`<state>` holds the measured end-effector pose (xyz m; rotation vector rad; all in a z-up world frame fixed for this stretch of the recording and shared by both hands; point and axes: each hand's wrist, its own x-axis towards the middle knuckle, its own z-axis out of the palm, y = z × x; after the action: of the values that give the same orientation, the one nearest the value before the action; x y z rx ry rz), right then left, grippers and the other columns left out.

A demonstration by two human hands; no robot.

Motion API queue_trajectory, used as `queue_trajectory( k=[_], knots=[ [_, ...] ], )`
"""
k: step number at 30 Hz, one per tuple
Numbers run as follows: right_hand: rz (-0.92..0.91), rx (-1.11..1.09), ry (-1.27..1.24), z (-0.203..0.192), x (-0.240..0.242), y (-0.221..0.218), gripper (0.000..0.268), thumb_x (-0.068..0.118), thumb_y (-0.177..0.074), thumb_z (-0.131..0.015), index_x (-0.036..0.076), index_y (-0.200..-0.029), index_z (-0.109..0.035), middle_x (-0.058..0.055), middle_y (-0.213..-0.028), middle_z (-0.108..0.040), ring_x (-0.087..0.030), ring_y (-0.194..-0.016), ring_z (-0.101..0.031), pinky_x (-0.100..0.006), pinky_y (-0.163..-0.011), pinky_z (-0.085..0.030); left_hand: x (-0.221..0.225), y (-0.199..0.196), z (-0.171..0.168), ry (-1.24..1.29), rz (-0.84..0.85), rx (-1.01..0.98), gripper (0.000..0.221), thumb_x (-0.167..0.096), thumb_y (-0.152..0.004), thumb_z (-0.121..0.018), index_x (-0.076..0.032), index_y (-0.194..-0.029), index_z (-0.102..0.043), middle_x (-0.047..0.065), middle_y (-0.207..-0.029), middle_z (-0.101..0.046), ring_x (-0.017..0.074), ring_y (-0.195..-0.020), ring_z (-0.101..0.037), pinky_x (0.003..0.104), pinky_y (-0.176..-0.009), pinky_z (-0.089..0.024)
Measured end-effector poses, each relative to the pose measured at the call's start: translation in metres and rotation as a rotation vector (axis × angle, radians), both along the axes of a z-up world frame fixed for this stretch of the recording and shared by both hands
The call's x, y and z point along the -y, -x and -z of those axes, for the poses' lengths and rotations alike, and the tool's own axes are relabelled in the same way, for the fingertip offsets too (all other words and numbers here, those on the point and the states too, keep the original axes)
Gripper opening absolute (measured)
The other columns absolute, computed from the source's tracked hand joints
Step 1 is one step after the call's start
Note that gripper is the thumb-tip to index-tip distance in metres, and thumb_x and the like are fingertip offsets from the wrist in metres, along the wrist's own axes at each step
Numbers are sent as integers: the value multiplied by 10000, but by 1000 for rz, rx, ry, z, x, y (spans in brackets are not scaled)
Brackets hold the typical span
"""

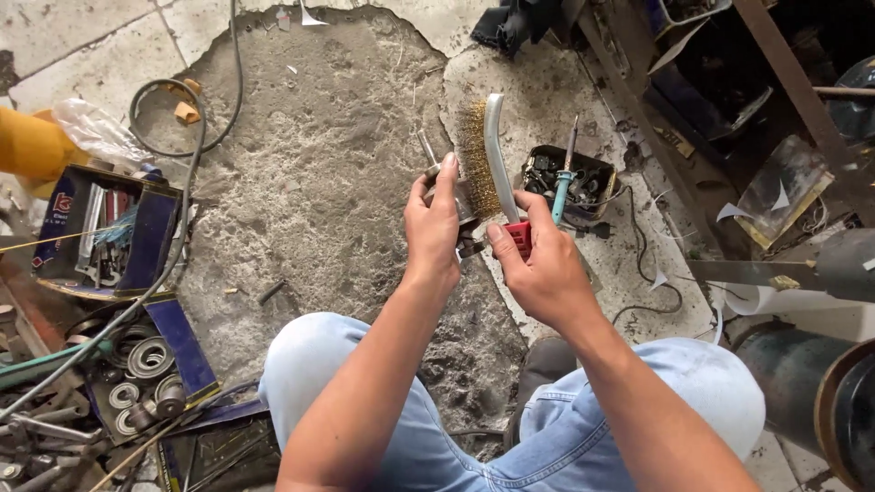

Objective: Cleaning a motor rotor using a wire brush to remove debris and oxidation from the surface.

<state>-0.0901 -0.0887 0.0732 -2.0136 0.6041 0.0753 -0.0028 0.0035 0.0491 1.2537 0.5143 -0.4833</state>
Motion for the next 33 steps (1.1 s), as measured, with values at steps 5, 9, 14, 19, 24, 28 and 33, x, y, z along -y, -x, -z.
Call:
queue_trajectory(
  k=[5, 9, 14, 19, 24, 28, 33],
  knots=[
    [7, -26, 27, -1, 0, -2, 487, 396, -974, -624, 134, -1375, -534, -164, -873, -766, -334, -817, -749, -503, -808, -558, -2, -5, 11, -21, 36, -11, 662, -529, -854, -714, -49, -1288, -576, 160, -1071, -600, 262, -926, -559, 417, -748, -537],
    [8, -22, 79, 7, 1, -2, 513, 374, -951, -653, 129, -1386, -535, -205, -890, -758, -386, -857, -733, -531, -818, -542, -5, -6, 35, 13, 20, -14, 688, -528, -860, -716, -42, -1318, -552, 201, -1141, -567, 332, -973, -568, 489, -760, -519],
    [34, -63, 59, 7, 2, -2, 537, 359, -930, -663, 114, -1392, -539, -242, -944, -765, -411, -882, -742, -542, -827, -549, 1, -13, 54, -12, 30, -71, 881, -539, -836, -744, -11, -1470, -436, 254, -1313, -527, 386, -1165, -573, 568, -875, -504],
    [38, -70, 56, 5, -1, -3, 503, 383, -931, -658, 172, -1373, -547, -206, -943, -768, -389, -901, -740, -527, -844, -540, -4, -10, 42, 4, 3, -46, 753, -531, -836, -746, -31, -1362, -548, 217, -1192, -558, 334, -1024, -557, 515, -796, -524],
    [82, -79, 70, 2, 0, 1, 514, 368, -931, -657, 147, -1376, -526, -200, -952, -768, -377, -912, -748, -523, -861, -551, -1, -7, 46, 14, 54, -27, 832, -561, -833, -719, -14, -1420, -495, 269, -1306, -510, 369, -1149, -514, 564, -866, -506],
    [16, -62, 36, 4, -1, -1, 489, 396, -941, -649, 198, -1375, -540, -158, -930, -782, -361, -885, -755, -518, -837, -560, -2, -7, 41, -19, -30, -6, 600, -505, -839, -755, -52, -1209, -623, 115, -996, -562, 227, -868, -571, 398, -690, -545],
    [8, -43, 41, 0, 1, -1, 499, 401, -947, -650, 164, -1373, -541, -182, -924, -783, -389, -856, -755, -527, -815, -556, 2, -4, 28, -15, -33, -5, 580, -497, -831, -766, -54, -1184, -639, 104, -951, -565, 217, -830, -574, 380, -662, -543]
  ],
)
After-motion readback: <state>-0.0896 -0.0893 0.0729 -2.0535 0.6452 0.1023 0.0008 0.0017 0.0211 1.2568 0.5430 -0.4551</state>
